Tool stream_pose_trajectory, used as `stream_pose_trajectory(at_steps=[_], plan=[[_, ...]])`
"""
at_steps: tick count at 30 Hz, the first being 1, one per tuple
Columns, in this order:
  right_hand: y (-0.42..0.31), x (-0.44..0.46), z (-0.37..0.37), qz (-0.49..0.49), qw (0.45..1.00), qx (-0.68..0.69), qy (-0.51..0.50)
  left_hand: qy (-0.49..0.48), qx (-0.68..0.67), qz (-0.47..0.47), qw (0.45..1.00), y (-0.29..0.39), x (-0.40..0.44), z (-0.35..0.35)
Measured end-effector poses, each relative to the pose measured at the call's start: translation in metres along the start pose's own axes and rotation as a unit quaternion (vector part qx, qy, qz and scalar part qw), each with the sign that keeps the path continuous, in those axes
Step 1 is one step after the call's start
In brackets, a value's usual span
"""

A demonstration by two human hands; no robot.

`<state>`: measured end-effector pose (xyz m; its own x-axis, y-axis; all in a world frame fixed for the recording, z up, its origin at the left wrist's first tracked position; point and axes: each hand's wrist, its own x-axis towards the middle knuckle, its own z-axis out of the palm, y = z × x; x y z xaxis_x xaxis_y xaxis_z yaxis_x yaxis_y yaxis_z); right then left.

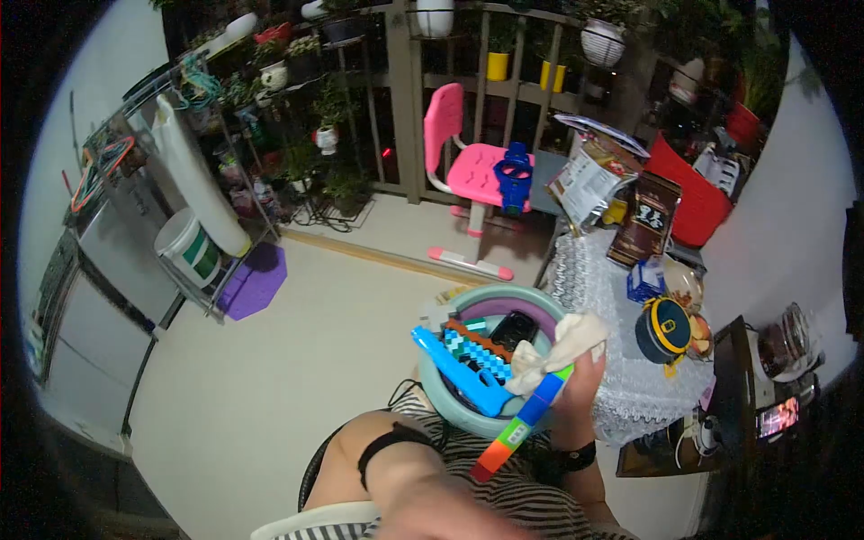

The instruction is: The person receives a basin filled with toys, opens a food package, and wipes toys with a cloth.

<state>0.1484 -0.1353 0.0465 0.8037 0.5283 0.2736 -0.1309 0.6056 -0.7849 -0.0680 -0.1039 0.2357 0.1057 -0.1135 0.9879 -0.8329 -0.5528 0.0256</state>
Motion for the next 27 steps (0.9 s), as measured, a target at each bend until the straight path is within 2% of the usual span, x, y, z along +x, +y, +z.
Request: stream_pose_trajectory(at_steps=[2, 5, 7, 8, 10, 12, 14, 17, 18, 20, 22, 23, 24, 25, 26, 27], plan=[[0.002, 0.002, -0.003, -0.009, 1.0, 0.014, -0.008, 0.062, 0.051, -0.01, 0.997, -0.006, -0.017, -0.008], [-0.006, 0.0, 0.005, 0.006, 0.999, 0.019, 0.031, 0.15, 0.124, -0.028, 0.98, -0.024, -0.05, -0.017], [-0.012, 0.004, 0.011, -0.013, 0.999, 0.012, 0.046, 0.136, 0.093, -0.207, 0.964, -0.037, -0.064, -0.033], [-0.015, 0.005, 0.011, -0.023, 0.998, 0.005, 0.052, 0.087, 0.041, -0.372, 0.923, -0.046, -0.071, -0.041], [-0.013, 0.014, 0.01, -0.044, 0.998, 0.018, 0.038, 0.04, -0.033, -0.524, 0.85, -0.073, -0.114, -0.028], [-0.019, 0.021, 0.026, -0.057, 0.997, 0.012, 0.044, -0.081, -0.098, -0.572, 0.811, -0.089, -0.158, -0.013], [-0.015, 0.027, 0.034, -0.072, 0.996, -0.029, 0.044, -0.002, -0.313, -0.678, 0.665, -0.079, -0.138, 0.004], [0.0, 0.033, 0.037, -0.196, 0.971, -0.137, 0.022, 0.013, -0.318, -0.68, 0.66, -0.085, -0.144, 0.007], [-0.002, 0.037, 0.038, -0.197, 0.97, -0.137, 0.021, 0.036, -0.326, -0.682, 0.654, -0.09, -0.149, 0.005], [-0.014, 0.044, 0.048, -0.273, 0.956, -0.1, 0.037, 0.075, -0.347, -0.669, 0.653, -0.096, -0.159, 0.005], [-0.024, 0.039, 0.052, -0.276, 0.954, -0.112, 0.028, 0.188, -0.341, -0.68, 0.621, -0.096, -0.163, 0.006], [-0.022, 0.035, 0.045, -0.278, 0.91, -0.302, -0.054, 0.193, -0.372, -0.662, 0.622, -0.102, -0.173, 0.005], [-0.019, 0.028, 0.045, -0.257, 0.882, -0.378, -0.116, 0.192, -0.372, -0.664, 0.619, -0.102, -0.175, 0.008], [-0.016, 0.021, 0.045, -0.243, 0.842, -0.448, -0.181, 0.245, -0.32, -0.663, 0.63, -0.102, -0.176, 0.014], [-0.011, 0.011, 0.055, -0.216, 0.854, -0.414, -0.228, 0.297, -0.268, -0.659, 0.638, -0.102, -0.177, 0.019], [-0.01, 0.005, 0.06, -0.214, 0.856, -0.398, -0.252, 0.294, -0.271, -0.659, 0.636, -0.103, -0.176, 0.02]])
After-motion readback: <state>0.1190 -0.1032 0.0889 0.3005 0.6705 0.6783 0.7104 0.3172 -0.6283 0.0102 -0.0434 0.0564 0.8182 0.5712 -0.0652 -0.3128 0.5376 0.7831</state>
